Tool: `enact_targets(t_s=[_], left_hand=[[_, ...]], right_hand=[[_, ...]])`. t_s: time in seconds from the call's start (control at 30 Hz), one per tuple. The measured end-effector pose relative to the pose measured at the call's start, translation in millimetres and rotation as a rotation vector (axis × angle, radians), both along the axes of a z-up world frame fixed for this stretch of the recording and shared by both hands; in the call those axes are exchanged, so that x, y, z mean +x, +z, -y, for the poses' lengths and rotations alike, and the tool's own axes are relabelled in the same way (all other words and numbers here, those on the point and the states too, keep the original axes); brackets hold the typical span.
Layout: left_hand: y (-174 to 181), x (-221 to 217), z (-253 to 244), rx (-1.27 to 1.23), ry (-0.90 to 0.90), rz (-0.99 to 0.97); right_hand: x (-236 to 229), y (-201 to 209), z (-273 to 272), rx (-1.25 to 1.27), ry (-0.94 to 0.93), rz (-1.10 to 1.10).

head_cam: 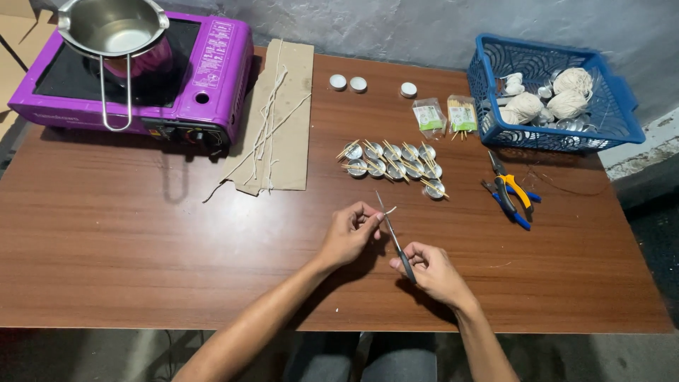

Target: Assembling candle wicks into metal bases using scissors and pliers on a workshop table.

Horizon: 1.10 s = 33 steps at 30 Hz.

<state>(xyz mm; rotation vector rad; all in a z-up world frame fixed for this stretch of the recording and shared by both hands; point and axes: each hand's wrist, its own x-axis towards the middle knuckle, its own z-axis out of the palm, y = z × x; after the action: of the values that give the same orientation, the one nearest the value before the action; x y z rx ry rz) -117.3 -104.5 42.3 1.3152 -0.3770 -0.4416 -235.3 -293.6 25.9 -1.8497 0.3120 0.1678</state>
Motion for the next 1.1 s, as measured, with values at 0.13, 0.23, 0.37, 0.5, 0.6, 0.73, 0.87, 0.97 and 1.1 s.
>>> enact_targets(t_s=[0.13,0.23,0.37,0.5,0.6,0.73,0.87,0.97,1.1], left_hand=[[11.2,-4.0,-3.3,0.006,0.003,0.007],[8.3,-4.4,-1.7,0.004,0.011,-0.002],[-0.8,-1.6,0.2,0.025,0.013,0.029],[-24.0,3.4,9.0,0.165,0.097,0.069],[-45.7,13.3,19.4,0.319,0.178,0.175],[-48.8,14.5,27.0,0.417,0.208,0.205],[-44.7,13.2,27.8,0.510,0.192,0.197],[-42.0,9.9,27.9,0.515,0.181,0.206],[-29.0,4.5,23.1,0.466,0.193,0.241]], right_hand=[[2.5,-5.1,4.2,0.028,0.014,-0.017],[1.2,2.2,2.4,0.012,0.013,-0.036],[-0.1,9.4,-0.8,0.001,0.000,-0.049],[4.2,-18.5,8.1,0.089,-0.022,-0.105],[8.4,1.3,0.3,0.095,-0.005,-0.161],[15.0,1.1,3.7,0.071,0.039,-0.194],[18.2,6.6,5.4,0.083,0.072,-0.237],[17.2,15.4,4.5,0.136,0.057,-0.258],[14.2,29.8,1.0,0.263,0.020,-0.314]])
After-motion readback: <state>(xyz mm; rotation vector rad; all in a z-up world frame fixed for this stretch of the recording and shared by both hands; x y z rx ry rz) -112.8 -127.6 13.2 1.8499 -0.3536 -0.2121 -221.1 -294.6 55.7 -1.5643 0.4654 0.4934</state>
